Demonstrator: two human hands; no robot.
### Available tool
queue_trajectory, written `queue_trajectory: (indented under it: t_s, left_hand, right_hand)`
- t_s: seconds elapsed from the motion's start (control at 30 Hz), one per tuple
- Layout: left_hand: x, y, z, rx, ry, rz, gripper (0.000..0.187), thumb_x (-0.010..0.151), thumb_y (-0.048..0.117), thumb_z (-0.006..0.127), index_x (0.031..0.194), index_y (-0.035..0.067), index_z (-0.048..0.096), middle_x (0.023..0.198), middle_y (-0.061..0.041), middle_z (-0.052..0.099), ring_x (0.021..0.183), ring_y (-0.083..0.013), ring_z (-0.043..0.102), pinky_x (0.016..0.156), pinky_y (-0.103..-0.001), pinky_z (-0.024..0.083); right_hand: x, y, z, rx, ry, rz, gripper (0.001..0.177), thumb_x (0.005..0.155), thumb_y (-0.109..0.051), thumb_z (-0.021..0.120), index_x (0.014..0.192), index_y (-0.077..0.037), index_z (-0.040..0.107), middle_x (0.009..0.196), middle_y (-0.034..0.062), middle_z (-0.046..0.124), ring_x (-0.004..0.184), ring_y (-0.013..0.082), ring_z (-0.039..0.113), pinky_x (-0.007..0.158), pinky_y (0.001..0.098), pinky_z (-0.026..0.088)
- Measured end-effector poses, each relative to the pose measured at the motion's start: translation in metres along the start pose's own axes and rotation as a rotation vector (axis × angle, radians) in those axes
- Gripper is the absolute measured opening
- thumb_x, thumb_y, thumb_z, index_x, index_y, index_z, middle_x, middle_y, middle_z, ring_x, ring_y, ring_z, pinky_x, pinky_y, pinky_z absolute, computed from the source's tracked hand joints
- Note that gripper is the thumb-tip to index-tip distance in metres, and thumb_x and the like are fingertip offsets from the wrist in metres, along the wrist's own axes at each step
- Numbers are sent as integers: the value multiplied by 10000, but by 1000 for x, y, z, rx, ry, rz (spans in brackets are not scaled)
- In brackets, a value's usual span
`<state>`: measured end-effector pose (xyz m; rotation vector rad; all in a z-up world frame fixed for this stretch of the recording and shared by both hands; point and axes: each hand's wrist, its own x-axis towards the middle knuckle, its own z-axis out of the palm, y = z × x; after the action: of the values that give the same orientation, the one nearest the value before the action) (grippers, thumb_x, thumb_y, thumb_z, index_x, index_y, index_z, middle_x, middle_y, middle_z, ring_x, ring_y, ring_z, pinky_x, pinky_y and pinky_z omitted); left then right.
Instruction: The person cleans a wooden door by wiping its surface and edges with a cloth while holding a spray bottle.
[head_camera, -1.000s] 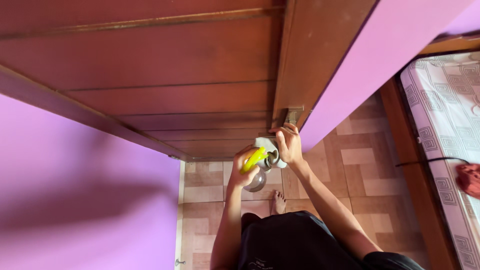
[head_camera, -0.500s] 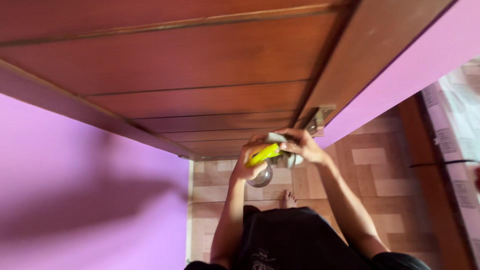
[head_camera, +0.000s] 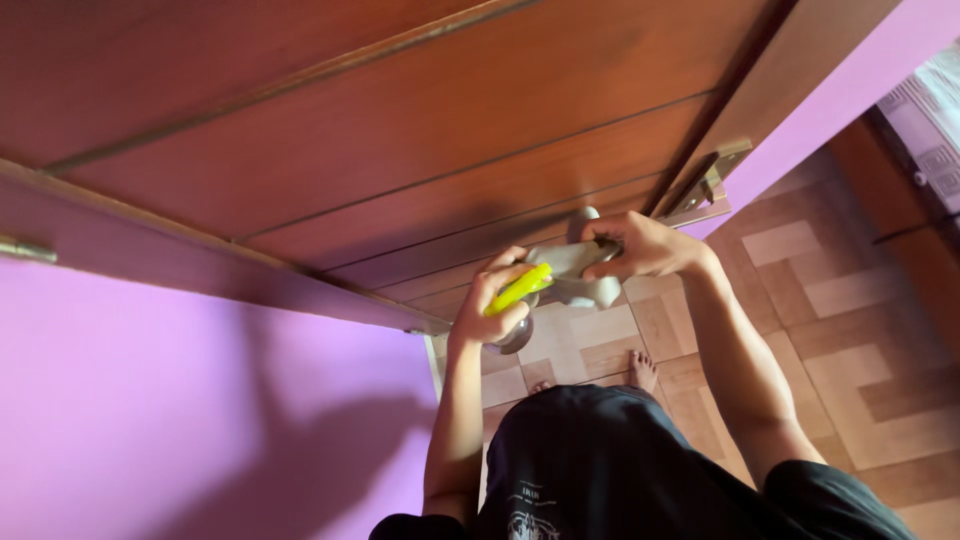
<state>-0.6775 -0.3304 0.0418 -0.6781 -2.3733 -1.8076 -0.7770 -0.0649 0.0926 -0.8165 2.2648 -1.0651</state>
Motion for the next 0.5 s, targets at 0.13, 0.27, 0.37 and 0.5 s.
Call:
queue_trajectory:
  t_s: [0.13,0.27,0.37,0.5]
  left_hand:
    - [-12,-7,-42,-107,-56,51,496,657,81,573,1127,11,718,1182,-138,643,1129,-303,642,1034,-358,488]
    - [-13,2,-69,-13,-219,170,511,677,73,589,1163,-1,727,1130,-159,750,1247,-369,600,1139,-431,415]
    - [-6,21,-80,-44,-357,180,504,665,100,601,1147,12,718,1104,-157,733,1117,-340,661,1043,-404,487]
    - [-7,33,-89,-110,-421,208,512,661,106,602,1152,-4,697,1065,-150,713,1054,-348,680,1021,-397,532]
  right_hand:
    - [2,-27,20,-33,-27,53,529,721,-305,880,1152,-98,654,894,94,779,783,190,706,704,382,534]
    - [13,-43,37,182,-163,-109,699,830,-312,800,1458,-197,517,1173,68,796,837,180,655,754,380,528]
    - [22,-51,50,123,-103,-453,581,848,-221,791,1369,-129,551,1299,213,684,991,312,564,841,433,463]
    - [35,-45,57,99,-151,-399,374,811,-262,887,1071,-68,701,1009,119,769,939,201,676,800,366,524]
